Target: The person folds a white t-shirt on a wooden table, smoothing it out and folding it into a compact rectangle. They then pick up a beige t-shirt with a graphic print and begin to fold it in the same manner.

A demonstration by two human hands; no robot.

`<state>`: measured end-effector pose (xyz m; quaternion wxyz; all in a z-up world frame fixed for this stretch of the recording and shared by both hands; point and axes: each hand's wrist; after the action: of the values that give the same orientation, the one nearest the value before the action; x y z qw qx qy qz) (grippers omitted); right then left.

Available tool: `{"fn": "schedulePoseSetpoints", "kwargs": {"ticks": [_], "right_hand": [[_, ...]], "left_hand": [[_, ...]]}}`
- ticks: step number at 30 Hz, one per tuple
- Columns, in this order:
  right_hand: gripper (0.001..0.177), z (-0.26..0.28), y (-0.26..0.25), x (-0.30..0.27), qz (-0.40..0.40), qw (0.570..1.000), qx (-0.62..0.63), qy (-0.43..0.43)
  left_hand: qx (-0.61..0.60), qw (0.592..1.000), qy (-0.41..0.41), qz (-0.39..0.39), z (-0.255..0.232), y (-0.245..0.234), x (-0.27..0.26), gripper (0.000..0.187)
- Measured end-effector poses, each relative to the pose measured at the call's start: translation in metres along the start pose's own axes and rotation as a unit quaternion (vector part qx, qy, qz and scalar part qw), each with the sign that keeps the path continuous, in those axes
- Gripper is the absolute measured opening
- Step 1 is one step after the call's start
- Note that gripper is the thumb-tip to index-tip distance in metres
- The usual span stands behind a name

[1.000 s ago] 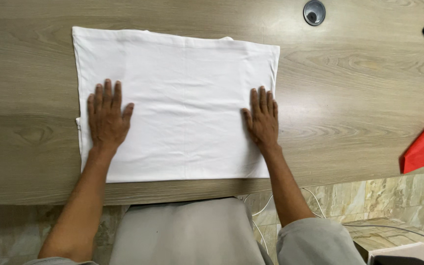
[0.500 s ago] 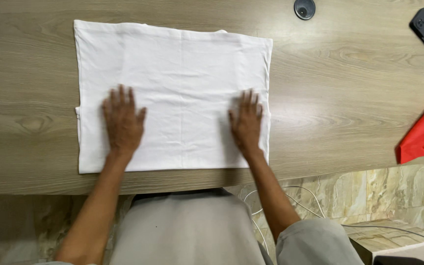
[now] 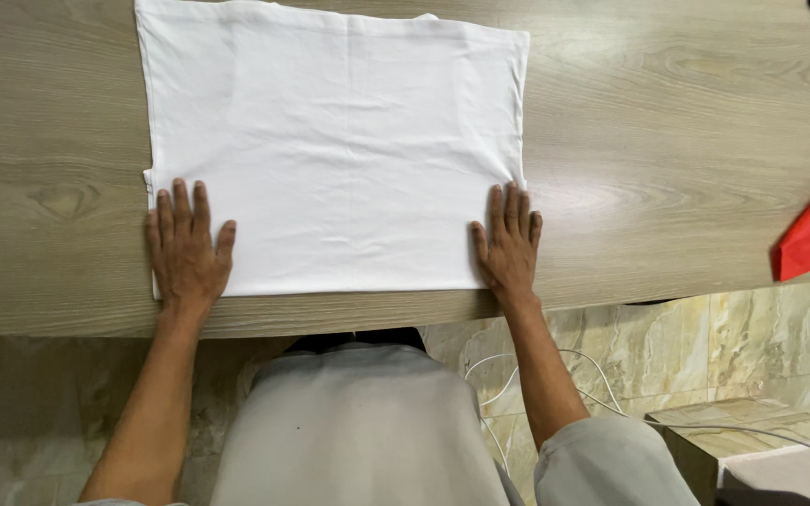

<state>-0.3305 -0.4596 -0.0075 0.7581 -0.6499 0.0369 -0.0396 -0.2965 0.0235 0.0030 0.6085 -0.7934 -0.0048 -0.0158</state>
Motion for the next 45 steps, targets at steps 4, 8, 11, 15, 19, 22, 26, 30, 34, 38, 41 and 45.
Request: {"fn": "schedulePoseSetpoints", "kwargs": {"ticks": [4, 8, 11, 15, 19, 22, 26, 30, 34, 38, 41, 45], "right_hand": [[0.073, -0.018, -0.006, -0.013, 0.017, 0.997, 0.009, 0.071], [0.074, 0.002, -0.011, -0.026, -0.015, 0.994, -0.016, 0.108], [0.076, 0.062, 0.004, -0.048, -0.112, 0.993, -0.030, -0.029], [0.071, 0.148, 0.030, -0.058, -0.041, 0.991, 0.032, -0.126], [0.067, 0.142, 0.031, -0.068, 0.014, 0.995, 0.014, -0.095], [0.068, 0.092, 0.024, -0.074, -0.036, 0.997, 0.033, -0.056], [0.071, 0.024, 0.010, -0.092, -0.050, 0.996, 0.043, 0.052], [0.073, -0.018, -0.008, -0.106, -0.012, 0.980, 0.054, 0.190], [0.071, 0.008, -0.002, -0.101, -0.081, 0.983, 0.046, 0.160], [0.070, 0.093, 0.033, -0.090, -0.083, 0.995, 0.030, -0.038], [0.069, 0.114, 0.040, -0.095, -0.004, 0.998, 0.018, -0.058], [0.073, 0.070, 0.025, -0.099, -0.061, 0.996, 0.047, -0.046]], "left_hand": [[-0.036, 0.998, -0.058, -0.016, 0.028, -0.014, -0.011, 0.076], [-0.032, 0.994, -0.087, -0.049, 0.028, -0.017, -0.030, 0.074], [-0.009, 0.999, 0.008, -0.030, -0.018, -0.001, -0.038, 0.073], [-0.039, 0.990, 0.137, 0.020, -0.094, 0.026, -0.057, 0.070], [-0.021, 0.985, 0.169, 0.015, -0.089, 0.029, -0.067, 0.071], [0.013, 0.992, 0.127, 0.016, -0.044, 0.018, -0.066, 0.072], [0.020, 0.999, 0.050, -0.004, 0.018, -0.002, -0.072, 0.071], [-0.044, 0.997, -0.042, -0.046, 0.055, -0.019, -0.088, 0.065], [-0.058, 0.992, -0.034, -0.105, 0.034, -0.014, -0.085, 0.067], [-0.012, 0.994, 0.109, -0.021, -0.042, 0.014, -0.081, 0.065], [-0.021, 0.992, 0.128, -0.006, -0.063, 0.023, -0.088, 0.066], [0.014, 0.996, 0.090, -0.006, -0.026, 0.013, -0.085, 0.068]]}}
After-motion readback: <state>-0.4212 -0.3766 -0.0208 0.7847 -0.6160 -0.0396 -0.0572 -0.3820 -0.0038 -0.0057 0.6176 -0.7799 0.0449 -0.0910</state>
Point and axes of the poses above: each hand's wrist, its own x-axis towards the middle knuckle, its own y-axis out of the palm, z = x × y, and after that the axes turned 9 degrees about -z, right-handed
